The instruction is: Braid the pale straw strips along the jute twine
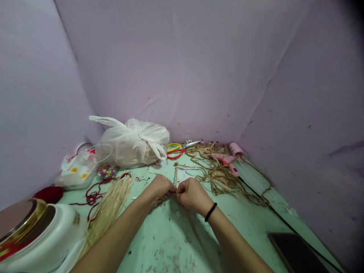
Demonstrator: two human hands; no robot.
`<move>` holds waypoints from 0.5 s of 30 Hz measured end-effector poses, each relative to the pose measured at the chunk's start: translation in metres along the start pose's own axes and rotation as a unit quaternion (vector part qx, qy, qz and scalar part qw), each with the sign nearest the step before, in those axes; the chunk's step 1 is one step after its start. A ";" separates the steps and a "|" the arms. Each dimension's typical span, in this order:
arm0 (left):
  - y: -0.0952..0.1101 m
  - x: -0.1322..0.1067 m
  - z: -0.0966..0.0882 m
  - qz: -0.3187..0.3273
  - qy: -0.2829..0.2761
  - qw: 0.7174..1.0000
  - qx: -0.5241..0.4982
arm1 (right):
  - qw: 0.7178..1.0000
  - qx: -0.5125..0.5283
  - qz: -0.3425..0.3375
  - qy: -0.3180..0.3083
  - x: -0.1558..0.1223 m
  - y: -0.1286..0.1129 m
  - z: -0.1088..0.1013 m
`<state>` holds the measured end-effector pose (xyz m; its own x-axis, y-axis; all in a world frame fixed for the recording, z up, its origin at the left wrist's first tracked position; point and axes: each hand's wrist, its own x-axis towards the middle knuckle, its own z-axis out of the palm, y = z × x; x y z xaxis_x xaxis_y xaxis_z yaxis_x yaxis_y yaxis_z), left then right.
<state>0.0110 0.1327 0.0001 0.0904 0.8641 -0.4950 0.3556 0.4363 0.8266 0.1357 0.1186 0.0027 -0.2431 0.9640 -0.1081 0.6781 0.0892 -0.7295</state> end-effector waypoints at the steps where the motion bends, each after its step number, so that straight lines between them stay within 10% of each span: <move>1: -0.001 0.001 -0.002 0.008 -0.012 1.000 -0.001 | 1.000 0.012 -0.001 -0.011 0.002 0.003 0.000; 8: -0.005 0.006 -0.014 0.012 -0.070 0.997 -0.008 | 0.951 0.285 0.114 0.037 0.016 0.019 -0.011; 15: -0.008 0.009 -0.015 0.033 -0.081 0.996 0.004 | 0.925 0.340 0.149 -0.076 0.009 0.005 0.007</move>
<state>-0.0047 0.1407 -0.0076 0.2631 0.8383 -0.4776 0.3519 0.3775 0.8565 0.1325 0.1262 -0.0065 -0.2456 0.8694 -0.4287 0.1499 -0.4028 -0.9029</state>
